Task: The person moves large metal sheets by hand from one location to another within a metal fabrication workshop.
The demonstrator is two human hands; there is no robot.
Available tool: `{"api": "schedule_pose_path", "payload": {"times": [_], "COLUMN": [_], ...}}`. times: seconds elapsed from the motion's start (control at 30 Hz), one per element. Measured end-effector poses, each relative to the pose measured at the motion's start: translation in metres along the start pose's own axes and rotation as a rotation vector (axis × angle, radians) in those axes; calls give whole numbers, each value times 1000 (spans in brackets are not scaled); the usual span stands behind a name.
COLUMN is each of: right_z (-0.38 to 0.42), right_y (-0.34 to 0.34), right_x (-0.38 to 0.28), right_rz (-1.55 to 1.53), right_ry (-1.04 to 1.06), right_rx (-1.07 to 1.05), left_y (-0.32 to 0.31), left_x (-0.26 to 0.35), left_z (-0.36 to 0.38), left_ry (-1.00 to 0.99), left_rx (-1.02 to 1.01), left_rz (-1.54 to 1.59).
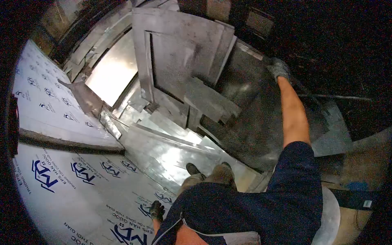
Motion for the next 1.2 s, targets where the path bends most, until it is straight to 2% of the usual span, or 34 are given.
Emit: {"api": "schedule_pose_path", "payload": {"times": [0.03,0.07,0.1,0.13,0.17,0.2,0.23,0.3,0.33,0.37,0.4,0.43,0.47,0.5,0.57,0.6,0.63,0.7,0.73,0.77,0.83,0.87,0.93,1.0,1.1,1.17,1.2], "right_z": [6,9,2,-8,-2,3,27,20,20,20,5,-23,-48,-55,-48,-68,-97,-119,-114,-129,-163,-178,-211,-255,-327,-362,-380], "right_y": [1,-1,-12,-24,-17,-8,10,-1,5,9,-4,-23,-29,-14,30,27,22,37,50,52,54,60,69,68,48,35,26], "right_x": [-2,-3,6,21,5,-6,-35,-22,-31,-42,-27,5,10,-20,-105,-127,-152,-229,-282,-315,-380,-412,-465,-510,-546,-560,-564], "right_rz": [57,118,120,120,115,64,12,-33,39,114,108,197,286,281,16,8,-323,-561,-471,-350,-366,-507,-293,-256,-167,-44,-50], "right_ry": [-7,-10,3,-53,-108,-94,-80,-213,-203,-194,-183,-99,-14,-4,70,69,270,432,384,465,639,734,704,780,669,418,419], "right_rx": [68,135,146,221,298,226,151,138,126,109,121,292,465,476,673,685,670,560,472,479,515,549,583,500,566,242,247], "left_y": [15,31,48,58,67,78,84,79,73,66,62,58,50,42,32,26,19,-1,-12,-23,-43,-54,-76,-95,-118,-129,-134], "left_x": [15,28,27,19,16,18,29,49,52,51,47,44,24,31,55,74,98,153,184,215,283,319,387,444,506,533,544], "left_z": [-9,-15,-28,-48,-59,-56,-55,-53,-53,-56,-67,-71,-76,-79,-88,-96,-105,-128,-140,-150,-173,-181,-195,-205,-214,-216,-217], "left_ry": [-271,-555,-981,-649,-358,-353,-335,-569,-657,-622,-322,-91,409,403,374,357,347,311,302,283,247,223,166,115,60,45,41], "left_rx": [26,139,218,-4,-94,-12,46,155,190,171,142,195,167,166,151,141,134,116,104,91,60,42,14,-21,-73,-95,-106], "left_rz": [-329,-631,-1232,-814,-328,-287,-327,-1013,-1268,-1398,-1023,-602,207,221,238,236,242,234,229,220,206,195,161,110,56,37,32]}}
Point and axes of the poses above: each hand's wrist, its own z-axis away from the middle knuckle, its own y-axis out of the back of the hand, x = y × z, the point moved 5 cm from there along -z, towards the middle knuckle, and after that the axes turned 11 degrees about y, right-handed, at the moved point
